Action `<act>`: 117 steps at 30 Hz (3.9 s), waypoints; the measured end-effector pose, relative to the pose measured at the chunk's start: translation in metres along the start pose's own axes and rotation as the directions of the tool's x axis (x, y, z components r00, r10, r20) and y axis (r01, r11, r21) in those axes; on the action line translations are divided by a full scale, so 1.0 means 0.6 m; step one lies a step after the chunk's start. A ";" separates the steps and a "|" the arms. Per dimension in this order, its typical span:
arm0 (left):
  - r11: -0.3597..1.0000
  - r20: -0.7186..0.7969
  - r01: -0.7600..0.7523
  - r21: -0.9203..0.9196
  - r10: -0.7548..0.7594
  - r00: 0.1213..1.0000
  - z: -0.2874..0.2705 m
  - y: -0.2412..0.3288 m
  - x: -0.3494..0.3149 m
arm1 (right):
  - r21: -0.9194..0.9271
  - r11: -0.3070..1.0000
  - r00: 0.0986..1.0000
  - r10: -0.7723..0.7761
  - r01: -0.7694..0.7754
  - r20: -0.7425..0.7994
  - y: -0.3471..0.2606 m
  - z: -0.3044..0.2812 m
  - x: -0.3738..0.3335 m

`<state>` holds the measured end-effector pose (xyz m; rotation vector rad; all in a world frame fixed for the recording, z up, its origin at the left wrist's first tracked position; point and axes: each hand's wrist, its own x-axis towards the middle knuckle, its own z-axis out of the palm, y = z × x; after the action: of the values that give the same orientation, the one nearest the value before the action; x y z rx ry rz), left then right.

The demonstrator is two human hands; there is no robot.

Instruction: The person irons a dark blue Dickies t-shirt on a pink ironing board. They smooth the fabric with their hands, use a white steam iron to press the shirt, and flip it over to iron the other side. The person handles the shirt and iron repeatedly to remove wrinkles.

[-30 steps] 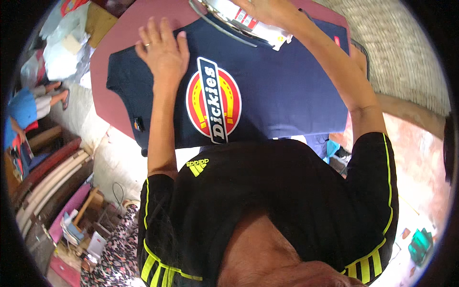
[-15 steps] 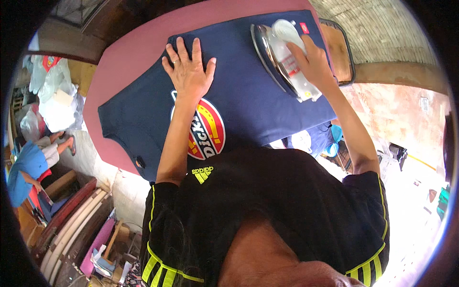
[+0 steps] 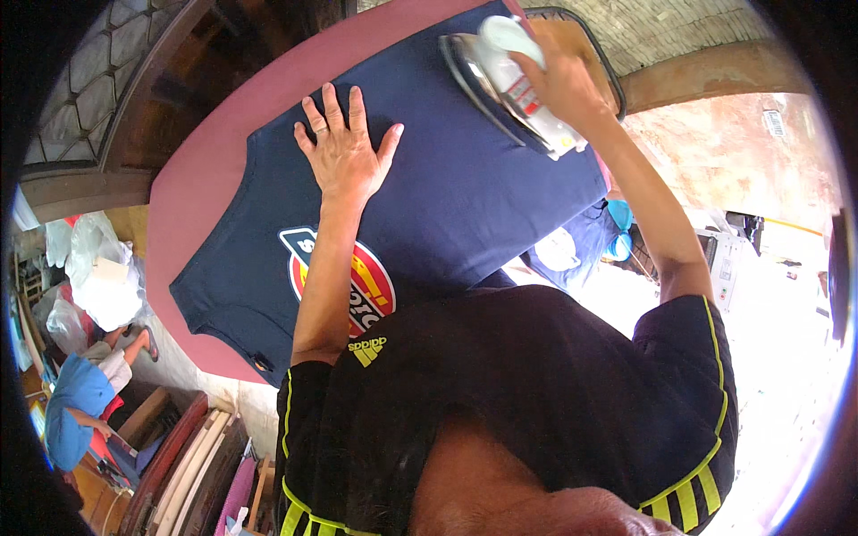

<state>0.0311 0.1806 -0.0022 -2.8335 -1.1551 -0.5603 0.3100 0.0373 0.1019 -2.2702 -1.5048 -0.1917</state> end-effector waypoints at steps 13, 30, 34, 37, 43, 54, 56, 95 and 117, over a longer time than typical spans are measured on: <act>0.998 -0.059 -0.018 0.059 0.022 0.998 -0.012 0.011 0.004 | -0.003 0.971 0.969 0.236 -0.237 -0.074 0.205 0.059 0.246; 0.924 -0.135 0.372 0.085 -0.359 0.923 -0.048 0.033 -0.191 | 0.320 0.945 0.943 -0.044 -0.067 0.329 0.099 -0.047 -0.138; 0.857 -0.136 0.511 0.063 -0.499 0.856 -0.074 0.005 -0.260 | 0.521 0.845 0.915 -0.297 0.119 0.274 -0.031 -0.037 -0.166; 0.813 -0.111 0.569 0.121 -0.559 0.822 -0.093 -0.023 -0.291 | 0.613 0.787 0.867 -0.348 0.063 0.357 -0.114 -0.024 -0.174; 0.819 -0.178 0.574 0.025 -0.561 0.808 -0.094 -0.039 -0.310 | 0.719 0.694 0.876 -0.333 -0.023 0.349 -0.231 0.001 -0.227; 0.828 -0.116 0.531 0.180 -0.518 0.847 -0.112 -0.040 -0.303 | 0.651 0.759 0.900 -0.272 -0.017 0.340 -0.233 -0.010 -0.201; 0.817 -0.107 0.550 0.171 -0.540 0.835 -0.111 -0.038 -0.305 | 0.621 0.775 0.882 -0.208 -0.115 0.423 -0.192 -0.033 -0.187; 0.837 -0.105 0.534 0.118 -0.524 0.845 -0.093 -0.061 -0.307 | 0.859 0.218 0.693 0.693 -0.464 0.198 0.217 0.030 -0.486; 0.694 -0.005 -0.198 -0.692 0.270 0.963 -0.028 0.418 -0.385 | 0.895 0.245 0.845 0.488 -0.372 0.218 0.264 0.202 -0.580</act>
<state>0.0446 -0.1584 -0.0385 -3.5906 -0.6378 -1.0249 0.2981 -0.2624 -0.1647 -1.5232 -0.5198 0.5797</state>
